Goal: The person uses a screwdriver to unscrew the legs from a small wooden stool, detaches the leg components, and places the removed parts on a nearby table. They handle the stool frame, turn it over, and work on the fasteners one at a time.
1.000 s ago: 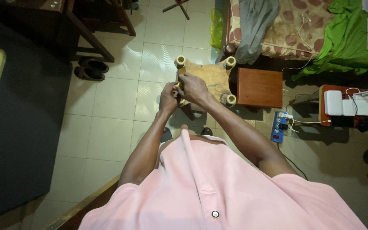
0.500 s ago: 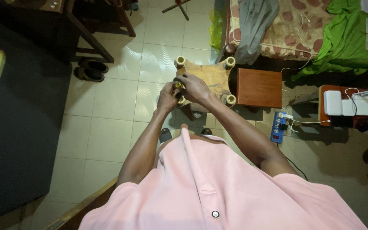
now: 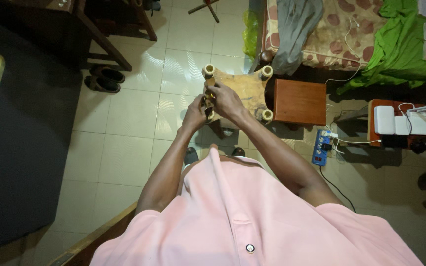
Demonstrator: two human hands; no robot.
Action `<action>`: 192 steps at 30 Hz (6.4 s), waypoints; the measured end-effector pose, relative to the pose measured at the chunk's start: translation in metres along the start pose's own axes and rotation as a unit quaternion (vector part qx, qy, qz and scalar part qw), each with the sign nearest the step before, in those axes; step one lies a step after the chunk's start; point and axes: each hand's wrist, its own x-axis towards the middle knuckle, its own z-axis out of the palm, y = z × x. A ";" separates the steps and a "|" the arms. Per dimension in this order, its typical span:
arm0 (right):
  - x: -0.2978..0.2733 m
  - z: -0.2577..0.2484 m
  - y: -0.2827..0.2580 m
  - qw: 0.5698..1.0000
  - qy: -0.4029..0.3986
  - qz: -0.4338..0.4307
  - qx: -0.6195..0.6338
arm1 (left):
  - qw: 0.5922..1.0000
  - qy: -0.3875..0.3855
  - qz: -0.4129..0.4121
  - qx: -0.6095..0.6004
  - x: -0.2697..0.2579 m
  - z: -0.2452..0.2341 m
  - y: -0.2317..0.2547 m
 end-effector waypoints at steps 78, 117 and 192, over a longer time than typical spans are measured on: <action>-0.013 -0.019 -0.023 0.996 0.004 0.067 0.053 | 0.997 0.003 0.047 0.060 0.012 -0.008 0.012; 0.000 -0.018 -0.002 0.998 -0.008 -0.060 0.026 | 0.990 -0.006 0.122 0.074 0.017 0.000 -0.007; -0.065 0.043 0.031 0.949 -0.043 0.309 0.031 | 0.937 -0.223 0.188 0.192 0.041 0.009 -0.122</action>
